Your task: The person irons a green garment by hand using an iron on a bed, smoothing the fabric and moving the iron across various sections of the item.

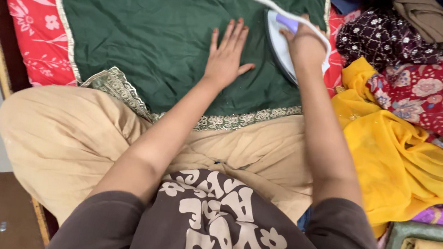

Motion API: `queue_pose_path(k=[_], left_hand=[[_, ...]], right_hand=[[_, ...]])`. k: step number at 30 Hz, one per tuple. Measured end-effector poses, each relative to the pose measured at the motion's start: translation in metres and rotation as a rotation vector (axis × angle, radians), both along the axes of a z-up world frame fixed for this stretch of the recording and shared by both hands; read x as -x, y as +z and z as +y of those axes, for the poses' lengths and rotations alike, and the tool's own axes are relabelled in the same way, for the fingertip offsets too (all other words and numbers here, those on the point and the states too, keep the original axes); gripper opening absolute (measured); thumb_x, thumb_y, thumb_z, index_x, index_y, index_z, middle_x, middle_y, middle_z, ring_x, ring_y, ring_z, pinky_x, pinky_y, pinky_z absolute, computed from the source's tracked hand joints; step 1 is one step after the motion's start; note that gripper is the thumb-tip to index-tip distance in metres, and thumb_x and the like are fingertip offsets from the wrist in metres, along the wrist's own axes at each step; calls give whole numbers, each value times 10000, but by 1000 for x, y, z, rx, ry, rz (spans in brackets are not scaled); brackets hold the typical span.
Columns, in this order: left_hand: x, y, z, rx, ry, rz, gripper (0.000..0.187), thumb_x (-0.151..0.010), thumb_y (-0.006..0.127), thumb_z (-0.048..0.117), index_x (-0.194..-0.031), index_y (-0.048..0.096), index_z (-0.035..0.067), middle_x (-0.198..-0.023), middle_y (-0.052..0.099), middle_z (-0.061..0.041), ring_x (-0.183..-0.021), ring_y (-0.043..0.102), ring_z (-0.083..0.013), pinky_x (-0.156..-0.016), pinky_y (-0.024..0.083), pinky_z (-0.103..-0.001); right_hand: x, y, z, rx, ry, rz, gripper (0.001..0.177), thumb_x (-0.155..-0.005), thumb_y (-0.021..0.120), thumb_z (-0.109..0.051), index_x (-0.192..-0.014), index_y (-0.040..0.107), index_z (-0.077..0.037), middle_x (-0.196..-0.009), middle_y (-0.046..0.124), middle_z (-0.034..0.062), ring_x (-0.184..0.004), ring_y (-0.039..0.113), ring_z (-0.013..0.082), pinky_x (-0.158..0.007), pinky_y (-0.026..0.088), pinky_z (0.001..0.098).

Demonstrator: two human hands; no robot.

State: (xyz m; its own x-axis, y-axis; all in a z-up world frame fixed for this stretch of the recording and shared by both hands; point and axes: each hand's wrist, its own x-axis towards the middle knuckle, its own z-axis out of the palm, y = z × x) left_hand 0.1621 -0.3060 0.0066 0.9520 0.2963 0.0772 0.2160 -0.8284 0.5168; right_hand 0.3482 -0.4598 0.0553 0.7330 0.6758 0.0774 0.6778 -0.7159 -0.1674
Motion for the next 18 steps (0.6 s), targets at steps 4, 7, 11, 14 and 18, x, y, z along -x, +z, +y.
queue_pose_path(k=[4, 7, 11, 14, 18], left_hand=[[3, -26, 6, -114, -7, 79, 1197, -749, 785, 670, -1617, 250, 42, -1703, 130, -114, -1581, 86, -284, -1228, 97, -669], [6, -34, 4, -95, 19, 95, 1232, -729, 762, 705, -1627, 249, 35, -1714, 134, -113, -1589, 81, -275, -1237, 86, -665], [7, -45, 4, -95, 10, 81, 1258, -722, 768, 717, -1628, 240, 21, -1721, 126, -113, -1596, 83, -285, -1245, 80, -656], [9, -44, 0, -113, 11, 45, 1261, -725, 774, 720, -1630, 240, 23, -1722, 127, -114, -1597, 88, -286, -1246, 82, -654], [10, -38, 1, -101, 28, 48, 1282, -695, 785, 713, -1633, 238, 31, -1717, 129, -110, -1592, 95, -282, -1246, 83, -655]], right_hand=[[-22, -14, 20, -18, -197, 11, 482, -871, 822, -447, -1092, 667, -48, -924, 721, 224, -830, 681, 430, -700, 527, 528], [-21, 1, 4, 5, -28, 56, 496, -834, 838, -438, -1106, 684, -53, -921, 725, 234, -824, 695, 426, -709, 543, 519], [-28, 17, -12, 240, 149, 125, 529, -872, 857, -515, -1065, 688, -52, -859, 720, 243, -793, 703, 437, -725, 556, 526], [-36, 2, 9, 161, -68, -7, 584, -843, 856, -558, -1038, 680, -36, -806, 726, 214, -746, 714, 414, -687, 560, 523], [-32, 3, 9, 136, -101, -55, 563, -856, 845, -537, -1060, 677, -40, -800, 730, 202, -746, 716, 410, -696, 557, 522]])
